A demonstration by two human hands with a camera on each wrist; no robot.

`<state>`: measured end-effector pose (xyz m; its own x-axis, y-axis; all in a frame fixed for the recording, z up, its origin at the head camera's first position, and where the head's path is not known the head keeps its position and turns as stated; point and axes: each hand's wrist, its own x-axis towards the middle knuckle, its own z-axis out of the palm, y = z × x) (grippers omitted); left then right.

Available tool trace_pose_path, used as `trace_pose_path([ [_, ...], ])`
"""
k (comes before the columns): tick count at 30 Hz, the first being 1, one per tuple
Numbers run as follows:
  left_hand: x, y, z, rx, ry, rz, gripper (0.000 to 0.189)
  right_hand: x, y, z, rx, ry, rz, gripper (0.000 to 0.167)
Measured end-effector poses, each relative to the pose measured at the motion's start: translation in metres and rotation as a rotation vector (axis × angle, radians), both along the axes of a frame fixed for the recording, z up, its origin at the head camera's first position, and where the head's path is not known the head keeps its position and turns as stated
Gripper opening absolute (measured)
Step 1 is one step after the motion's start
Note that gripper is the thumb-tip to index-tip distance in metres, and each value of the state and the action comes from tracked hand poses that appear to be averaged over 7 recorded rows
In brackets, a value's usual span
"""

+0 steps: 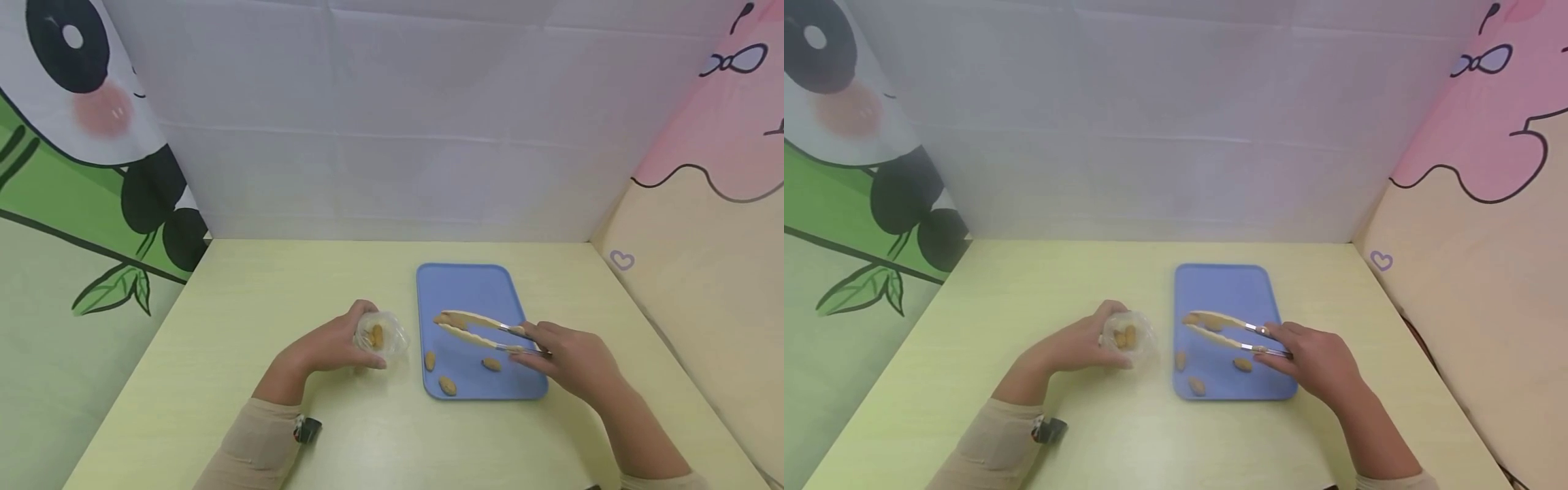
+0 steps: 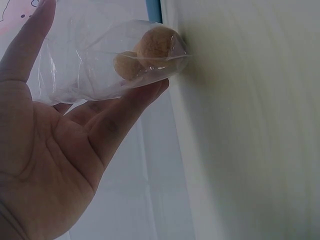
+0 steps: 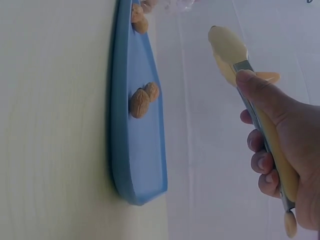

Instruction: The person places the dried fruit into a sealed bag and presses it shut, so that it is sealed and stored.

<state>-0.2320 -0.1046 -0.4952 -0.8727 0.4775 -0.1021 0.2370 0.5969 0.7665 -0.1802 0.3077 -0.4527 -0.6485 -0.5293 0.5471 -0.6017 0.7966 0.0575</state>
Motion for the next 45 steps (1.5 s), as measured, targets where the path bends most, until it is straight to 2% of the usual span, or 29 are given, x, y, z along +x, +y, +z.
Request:
trace_pose_path([
  [5,-0.002,0.001,-0.003,0.003,-0.001,-0.004,0.092,-0.003,-0.008,-0.002,-0.018,0.013,0.014,0.054],
  [11,-0.005,0.002,-0.007,0.004,0.009,-0.004,0.093,-0.01,-0.018,-0.004,-0.043,0.049,0.054,0.045],
  [19,-0.007,0.002,-0.008,0.006,0.011,-0.012,0.093,-0.017,-0.035,-0.006,-0.115,0.091,0.126,0.052],
  [23,-0.007,0.002,-0.008,0.008,0.009,-0.015,0.093,-0.018,-0.044,-0.003,-0.095,0.073,0.118,0.058],
  [30,-0.006,0.001,-0.006,0.018,-0.005,-0.025,0.092,-0.022,-0.055,-0.001,-0.063,0.065,0.13,0.05],
  [33,-0.006,0.001,-0.005,0.016,-0.007,-0.026,0.091,-0.023,-0.06,0.0,-0.066,0.065,0.141,0.051],
  [39,-0.006,0.002,-0.006,0.001,0.007,-0.018,0.091,-0.025,-0.068,0.0,-0.054,0.059,0.147,0.06],
  [45,-0.006,0.005,-0.005,0.019,-0.002,-0.018,0.089,-0.025,-0.067,0.0,-0.044,0.019,0.108,0.079],
])
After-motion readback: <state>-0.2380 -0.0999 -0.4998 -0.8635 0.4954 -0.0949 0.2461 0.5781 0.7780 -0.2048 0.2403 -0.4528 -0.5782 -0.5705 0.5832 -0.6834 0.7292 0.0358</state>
